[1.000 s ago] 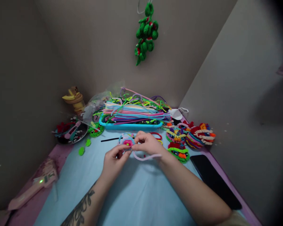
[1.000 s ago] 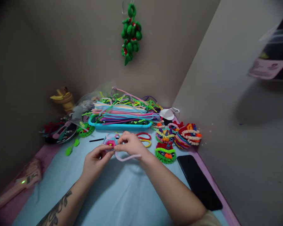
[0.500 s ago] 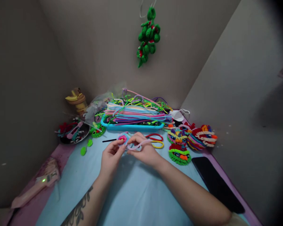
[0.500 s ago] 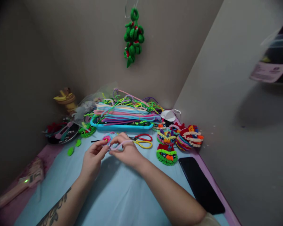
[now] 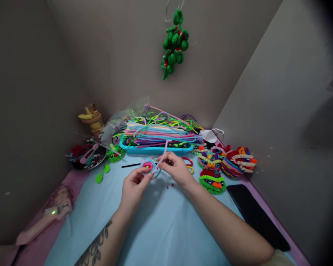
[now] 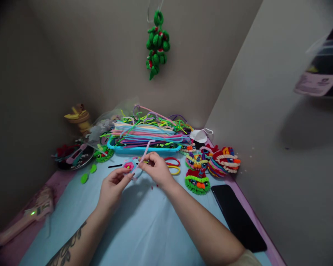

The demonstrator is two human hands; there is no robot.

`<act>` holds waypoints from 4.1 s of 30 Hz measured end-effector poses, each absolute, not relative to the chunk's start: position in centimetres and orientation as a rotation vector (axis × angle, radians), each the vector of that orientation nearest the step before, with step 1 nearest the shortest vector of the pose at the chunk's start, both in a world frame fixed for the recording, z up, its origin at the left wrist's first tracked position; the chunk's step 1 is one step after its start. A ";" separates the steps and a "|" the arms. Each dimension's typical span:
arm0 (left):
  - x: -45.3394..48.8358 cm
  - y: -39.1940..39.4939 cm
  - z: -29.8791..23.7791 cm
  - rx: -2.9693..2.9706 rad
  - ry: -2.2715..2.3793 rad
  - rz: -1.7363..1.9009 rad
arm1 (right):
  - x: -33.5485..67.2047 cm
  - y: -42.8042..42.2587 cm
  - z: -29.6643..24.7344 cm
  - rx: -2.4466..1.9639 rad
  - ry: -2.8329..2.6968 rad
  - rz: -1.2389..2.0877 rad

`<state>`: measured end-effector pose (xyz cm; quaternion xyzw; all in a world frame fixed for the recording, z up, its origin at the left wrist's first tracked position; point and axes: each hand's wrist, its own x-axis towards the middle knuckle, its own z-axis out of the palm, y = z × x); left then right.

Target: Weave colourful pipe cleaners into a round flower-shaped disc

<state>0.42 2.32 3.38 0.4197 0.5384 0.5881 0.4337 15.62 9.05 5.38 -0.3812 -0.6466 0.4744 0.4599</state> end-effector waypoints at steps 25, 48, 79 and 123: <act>0.1 2.3 3.9 1.240 1.300 1.354 | 15.9 8.8 5.7 -0.977 -1.596 1.105; -0.4 2.0 3.5 1.472 1.187 1.118 | 16.5 9.5 5.7 -0.927 -1.472 1.438; 2.9 8.9 17.5 1.668 1.279 1.730 | 14.4 14.4 15.9 -0.317 -0.663 1.356; 1.6 12.9 15.2 1.748 1.497 1.942 | 12.4 17.1 14.6 -0.579 -1.031 1.218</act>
